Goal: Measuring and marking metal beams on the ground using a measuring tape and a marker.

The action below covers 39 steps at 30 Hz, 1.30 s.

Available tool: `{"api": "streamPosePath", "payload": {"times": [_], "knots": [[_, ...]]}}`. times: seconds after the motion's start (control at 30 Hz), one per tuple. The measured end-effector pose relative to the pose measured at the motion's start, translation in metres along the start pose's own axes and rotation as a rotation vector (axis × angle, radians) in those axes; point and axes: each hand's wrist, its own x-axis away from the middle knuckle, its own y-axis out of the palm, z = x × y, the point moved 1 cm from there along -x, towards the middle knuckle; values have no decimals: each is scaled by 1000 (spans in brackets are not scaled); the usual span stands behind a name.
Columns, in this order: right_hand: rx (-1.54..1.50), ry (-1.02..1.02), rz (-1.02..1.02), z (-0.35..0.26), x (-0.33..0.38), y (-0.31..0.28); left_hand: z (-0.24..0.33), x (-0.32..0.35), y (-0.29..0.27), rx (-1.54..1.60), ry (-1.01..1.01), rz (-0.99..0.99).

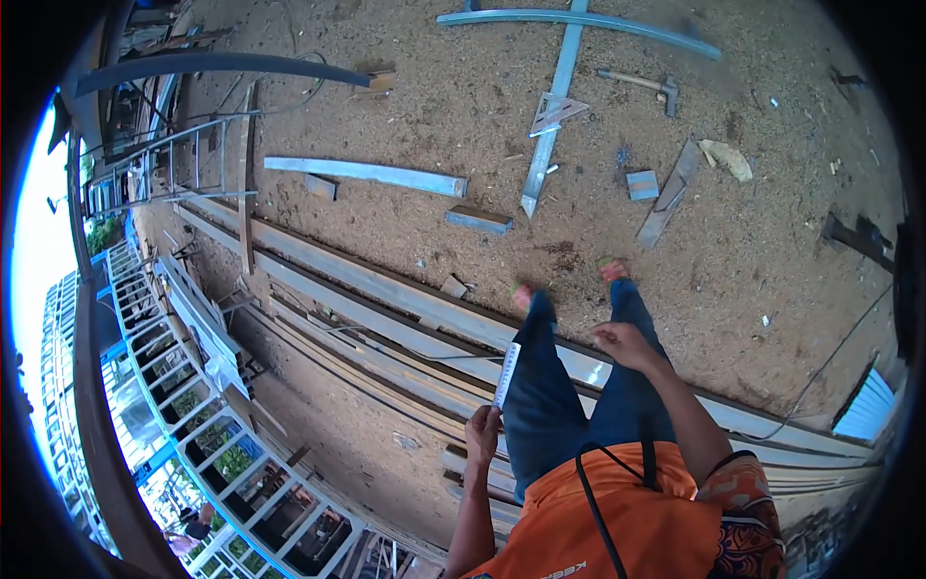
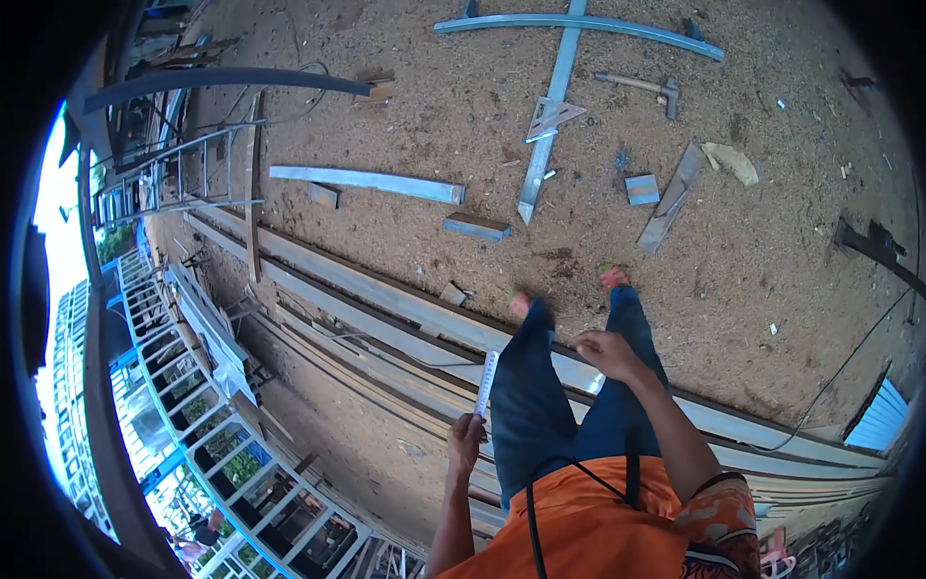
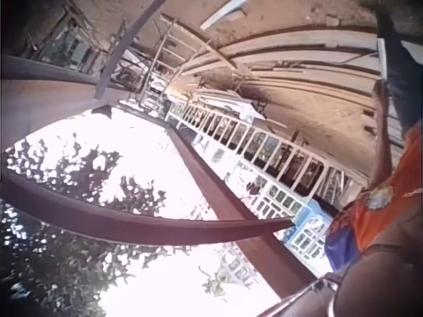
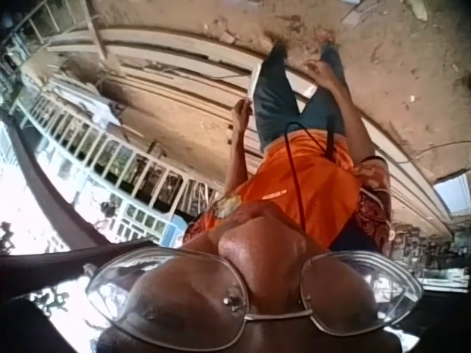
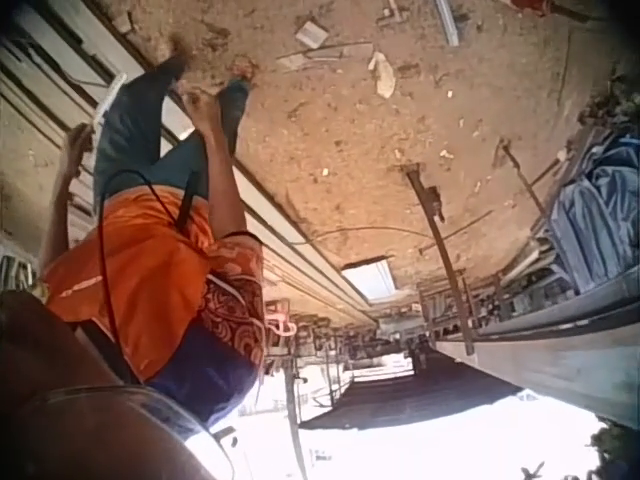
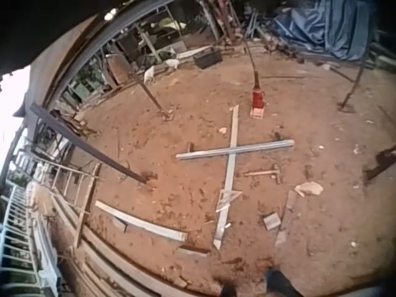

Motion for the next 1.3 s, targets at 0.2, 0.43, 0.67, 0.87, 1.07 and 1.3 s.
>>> {"api": "streamPosePath", "payload": {"times": [0.2, 0.43, 0.67, 0.87, 1.07, 1.3], "knots": [[-751, -236, 213, -90, -70, 120, 167, -134, 28, -596, 513, -281], [-1328, -571, 1126, -130, -65, 101, 247, -179, 38, -938, 883, -738], [-703, -493, 1821, -91, -38, 30, 221, -320, -118, -1318, 635, -634], [-257, 98, 1766, -29, -53, 45, 303, -367, -161, -1342, 611, -447], [-113, 596, 1314, -28, -101, 130, 374, -399, -143, -1439, 586, -626], [-362, 822, 1030, -187, -239, 321, 466, -476, -145, -2163, 1175, -771]]}}
